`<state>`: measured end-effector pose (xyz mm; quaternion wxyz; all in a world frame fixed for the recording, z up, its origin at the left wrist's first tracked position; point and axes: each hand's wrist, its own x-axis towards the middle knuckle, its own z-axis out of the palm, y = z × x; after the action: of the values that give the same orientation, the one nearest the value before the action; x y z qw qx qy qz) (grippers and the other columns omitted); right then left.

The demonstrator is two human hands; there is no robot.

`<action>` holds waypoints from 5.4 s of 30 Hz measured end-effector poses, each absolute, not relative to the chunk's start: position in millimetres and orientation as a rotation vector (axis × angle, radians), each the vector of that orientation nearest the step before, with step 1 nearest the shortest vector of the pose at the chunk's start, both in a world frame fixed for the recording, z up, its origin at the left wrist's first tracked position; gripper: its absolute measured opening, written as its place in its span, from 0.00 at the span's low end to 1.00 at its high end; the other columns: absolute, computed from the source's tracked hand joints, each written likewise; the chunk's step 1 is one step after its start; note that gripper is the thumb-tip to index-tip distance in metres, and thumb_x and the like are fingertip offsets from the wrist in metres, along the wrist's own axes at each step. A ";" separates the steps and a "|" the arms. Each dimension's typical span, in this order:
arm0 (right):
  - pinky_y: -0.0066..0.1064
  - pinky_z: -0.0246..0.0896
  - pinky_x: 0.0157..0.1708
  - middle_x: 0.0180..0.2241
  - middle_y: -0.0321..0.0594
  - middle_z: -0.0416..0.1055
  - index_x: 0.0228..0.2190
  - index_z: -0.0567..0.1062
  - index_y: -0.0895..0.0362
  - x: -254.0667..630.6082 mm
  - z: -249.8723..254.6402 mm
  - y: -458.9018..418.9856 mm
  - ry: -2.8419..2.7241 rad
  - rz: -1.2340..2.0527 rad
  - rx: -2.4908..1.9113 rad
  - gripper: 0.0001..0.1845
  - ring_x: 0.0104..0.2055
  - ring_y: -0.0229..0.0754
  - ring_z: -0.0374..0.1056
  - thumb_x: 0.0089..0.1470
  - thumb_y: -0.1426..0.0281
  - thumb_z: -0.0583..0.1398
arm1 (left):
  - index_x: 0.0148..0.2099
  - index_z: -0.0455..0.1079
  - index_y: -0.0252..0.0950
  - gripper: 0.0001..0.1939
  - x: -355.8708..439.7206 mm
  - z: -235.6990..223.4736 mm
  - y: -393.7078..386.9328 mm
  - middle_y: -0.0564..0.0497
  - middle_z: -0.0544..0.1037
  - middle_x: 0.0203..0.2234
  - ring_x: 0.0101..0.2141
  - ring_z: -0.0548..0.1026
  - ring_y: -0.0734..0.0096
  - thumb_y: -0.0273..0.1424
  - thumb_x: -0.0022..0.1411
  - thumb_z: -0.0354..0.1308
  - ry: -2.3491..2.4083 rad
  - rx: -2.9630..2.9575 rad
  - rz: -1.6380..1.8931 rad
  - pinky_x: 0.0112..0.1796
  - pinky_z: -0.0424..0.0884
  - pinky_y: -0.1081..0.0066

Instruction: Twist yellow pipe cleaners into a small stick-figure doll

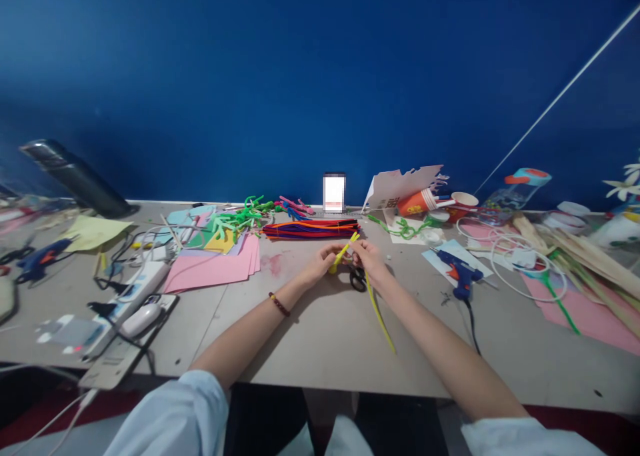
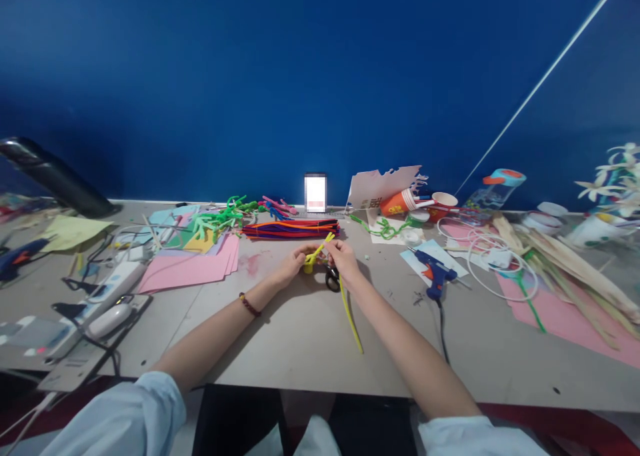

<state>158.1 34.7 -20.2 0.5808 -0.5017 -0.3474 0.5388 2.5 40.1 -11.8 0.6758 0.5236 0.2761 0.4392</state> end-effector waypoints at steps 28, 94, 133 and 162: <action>0.28 0.52 0.22 0.18 0.29 0.64 0.21 0.68 0.55 153.5 -20.6 29.5 -1.036 1.386 -1.008 0.24 0.19 0.32 0.56 0.34 0.51 0.70 | 0.26 0.69 0.29 0.12 4.4 -15.7 41.3 0.51 0.67 0.17 0.19 0.67 0.80 0.30 0.59 0.60 0.630 0.661 0.687 0.23 0.67 0.79; 0.28 0.48 0.18 0.14 0.28 0.59 0.19 0.67 0.54 165.2 -22.1 35.1 -0.874 1.008 -1.293 0.23 0.16 0.33 0.54 0.34 0.51 0.68 | 0.48 0.66 0.40 0.20 5.1 -12.6 36.5 0.46 0.71 0.44 0.45 0.70 0.65 0.36 0.54 0.64 1.176 1.464 1.591 0.49 0.64 0.65; 0.24 0.40 0.14 0.14 0.28 0.63 0.26 0.73 0.57 163.8 -15.5 30.3 -1.113 1.341 -1.153 0.23 0.15 0.29 0.51 0.34 0.52 0.69 | 0.27 0.70 0.35 0.15 3.8 -15.3 38.7 0.51 0.72 0.23 0.28 0.68 0.70 0.40 0.60 0.57 0.865 1.654 1.036 0.34 0.62 0.68; 0.25 0.38 0.14 0.11 0.26 0.56 0.20 0.68 0.55 160.9 -15.7 32.3 -0.908 1.231 -1.133 0.24 0.14 0.28 0.46 0.32 0.51 0.70 | 0.50 0.73 0.39 0.31 7.0 -11.1 27.9 0.45 0.77 0.44 0.47 0.72 0.57 0.42 0.43 0.72 0.856 1.759 1.126 0.52 0.61 0.61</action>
<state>160.9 32.3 -15.7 0.5802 -0.4849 -0.3884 0.5267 7.0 27.9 -11.1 0.4278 0.7043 0.3427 0.4510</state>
